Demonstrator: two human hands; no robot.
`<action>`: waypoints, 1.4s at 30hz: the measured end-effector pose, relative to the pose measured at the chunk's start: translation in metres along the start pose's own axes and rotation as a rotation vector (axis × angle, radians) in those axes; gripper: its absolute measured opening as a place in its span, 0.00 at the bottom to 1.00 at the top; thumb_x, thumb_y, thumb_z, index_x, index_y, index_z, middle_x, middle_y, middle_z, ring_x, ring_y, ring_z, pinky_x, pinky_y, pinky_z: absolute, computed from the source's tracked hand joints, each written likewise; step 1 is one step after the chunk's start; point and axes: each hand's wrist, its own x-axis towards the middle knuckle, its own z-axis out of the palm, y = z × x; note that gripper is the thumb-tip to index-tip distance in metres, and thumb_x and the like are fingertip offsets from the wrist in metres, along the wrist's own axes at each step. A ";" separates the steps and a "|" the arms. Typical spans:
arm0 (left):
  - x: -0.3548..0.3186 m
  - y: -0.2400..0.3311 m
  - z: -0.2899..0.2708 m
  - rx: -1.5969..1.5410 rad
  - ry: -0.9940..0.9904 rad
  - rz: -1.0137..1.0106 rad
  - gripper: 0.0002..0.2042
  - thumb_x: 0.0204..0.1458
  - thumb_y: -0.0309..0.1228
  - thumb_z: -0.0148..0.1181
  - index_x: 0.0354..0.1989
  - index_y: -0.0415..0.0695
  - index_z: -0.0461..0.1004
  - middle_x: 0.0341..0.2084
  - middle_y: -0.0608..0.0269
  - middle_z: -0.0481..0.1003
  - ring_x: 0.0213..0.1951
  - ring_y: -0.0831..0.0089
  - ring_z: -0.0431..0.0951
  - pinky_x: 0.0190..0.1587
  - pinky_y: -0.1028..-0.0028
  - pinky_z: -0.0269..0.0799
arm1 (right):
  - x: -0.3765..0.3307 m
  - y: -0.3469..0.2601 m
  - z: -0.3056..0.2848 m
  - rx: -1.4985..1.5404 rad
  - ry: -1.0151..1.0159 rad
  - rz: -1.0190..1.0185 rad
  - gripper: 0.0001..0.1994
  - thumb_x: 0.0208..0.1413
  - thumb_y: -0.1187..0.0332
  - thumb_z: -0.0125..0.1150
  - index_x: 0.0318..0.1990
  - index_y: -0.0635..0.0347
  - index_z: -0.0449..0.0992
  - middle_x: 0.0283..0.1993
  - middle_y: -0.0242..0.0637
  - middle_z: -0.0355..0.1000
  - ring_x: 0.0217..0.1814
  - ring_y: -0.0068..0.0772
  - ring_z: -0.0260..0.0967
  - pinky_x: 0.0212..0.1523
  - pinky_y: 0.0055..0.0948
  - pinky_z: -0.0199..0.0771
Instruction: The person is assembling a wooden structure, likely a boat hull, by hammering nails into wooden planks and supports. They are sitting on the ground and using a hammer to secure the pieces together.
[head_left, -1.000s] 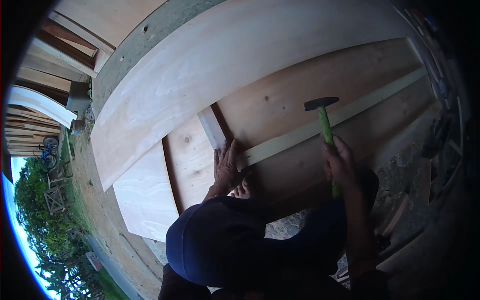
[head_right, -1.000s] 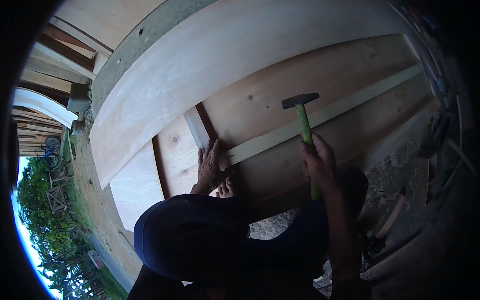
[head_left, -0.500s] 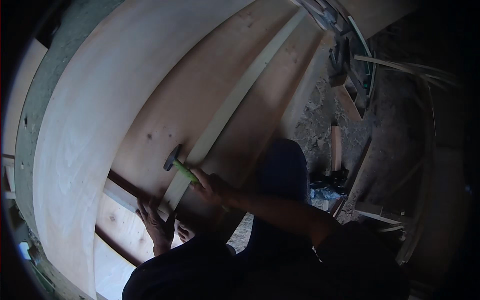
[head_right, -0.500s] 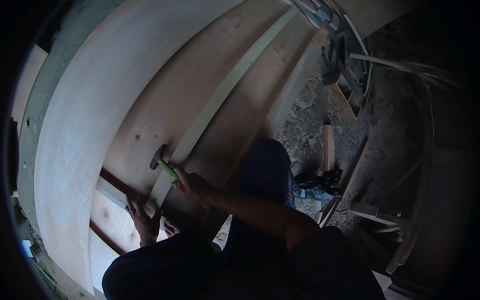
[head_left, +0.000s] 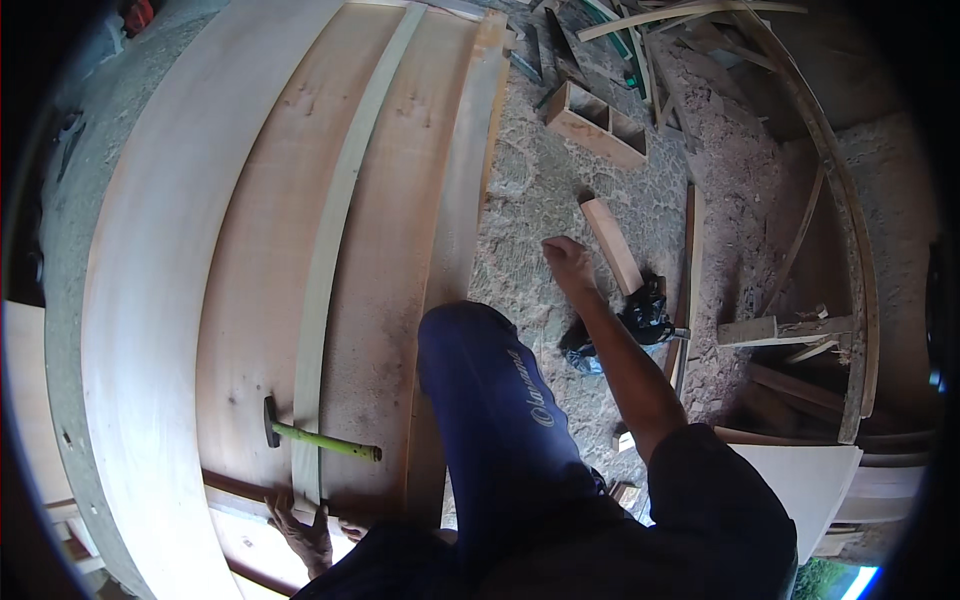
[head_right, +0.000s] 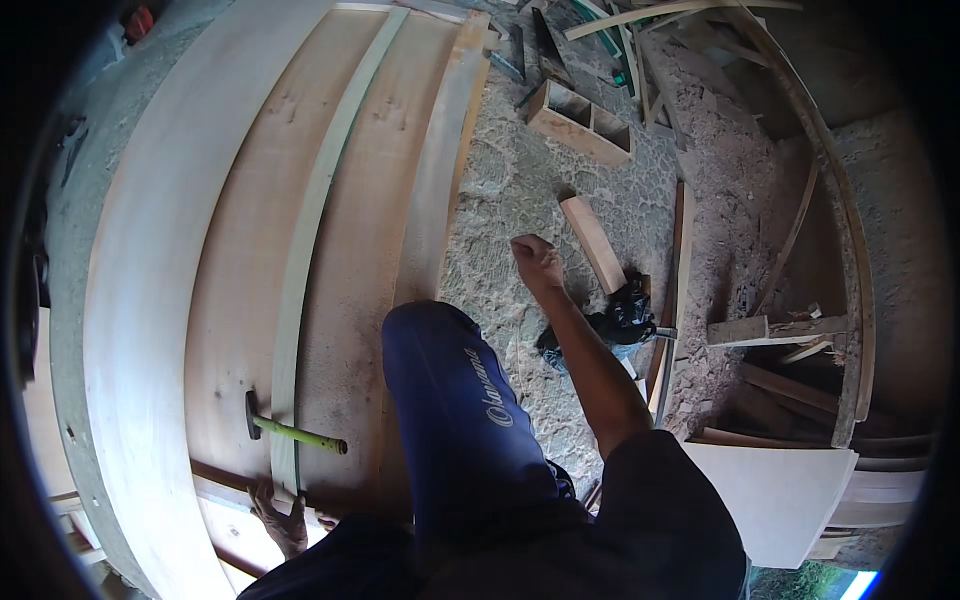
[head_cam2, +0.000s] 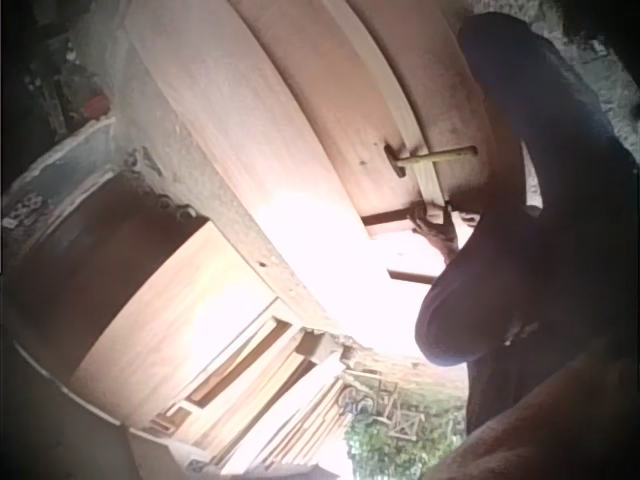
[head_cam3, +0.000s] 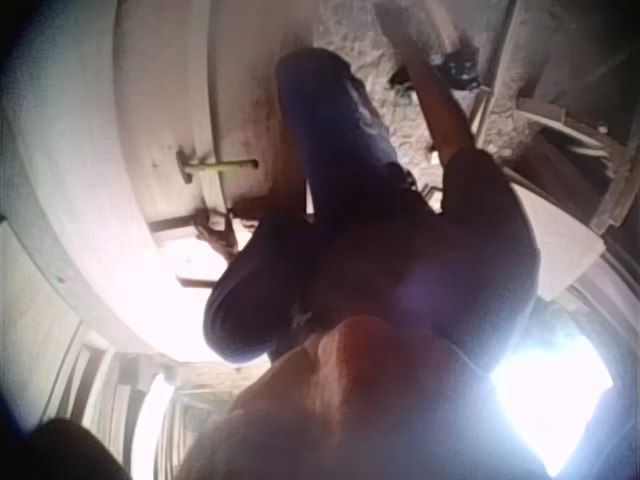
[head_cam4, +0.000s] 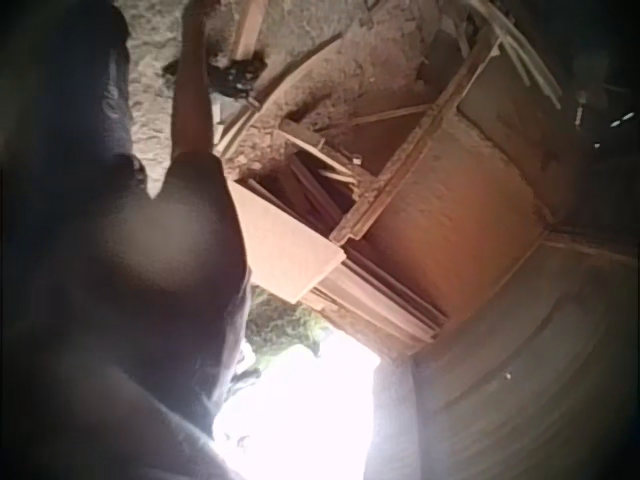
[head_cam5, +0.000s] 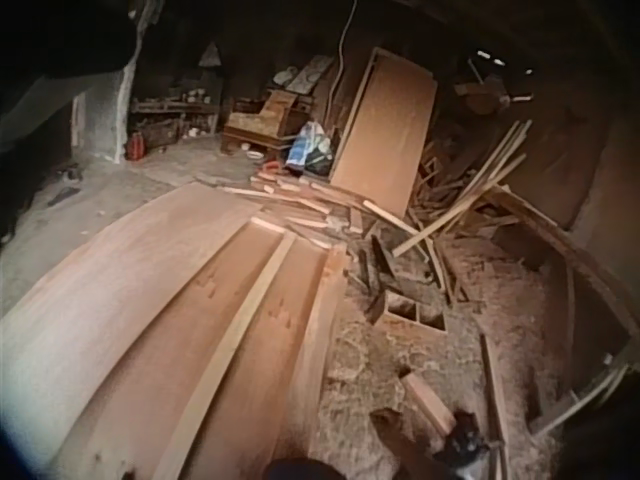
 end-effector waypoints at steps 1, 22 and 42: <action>0.003 0.002 0.001 0.002 -0.031 -0.001 0.41 0.37 0.35 0.77 0.63 0.47 0.64 0.61 0.52 0.69 0.73 0.49 0.51 0.72 0.37 0.30 | 0.011 0.060 -0.008 -0.044 0.030 0.165 0.14 0.58 0.58 0.63 0.45 0.56 0.83 0.43 0.44 0.81 0.44 0.43 0.80 0.46 0.38 0.78; 0.004 0.043 -0.038 -0.471 0.414 -0.246 0.15 0.60 0.26 0.60 0.55 0.37 0.72 0.44 0.54 0.79 0.48 0.67 0.80 0.51 0.69 0.75 | 0.102 0.205 0.122 -0.103 -0.162 0.478 0.08 0.55 0.68 0.63 0.33 0.65 0.78 0.19 0.41 0.72 0.16 0.35 0.71 0.13 0.33 0.69; 0.051 0.077 -0.078 -1.392 0.225 -0.272 0.06 0.60 0.24 0.62 0.44 0.40 0.78 0.36 0.62 0.82 0.37 0.76 0.81 0.38 0.75 0.75 | -0.223 -0.385 0.148 0.682 -1.229 -0.439 0.07 0.64 0.78 0.56 0.47 0.65 0.77 0.36 0.34 0.77 0.39 0.20 0.75 0.42 0.24 0.76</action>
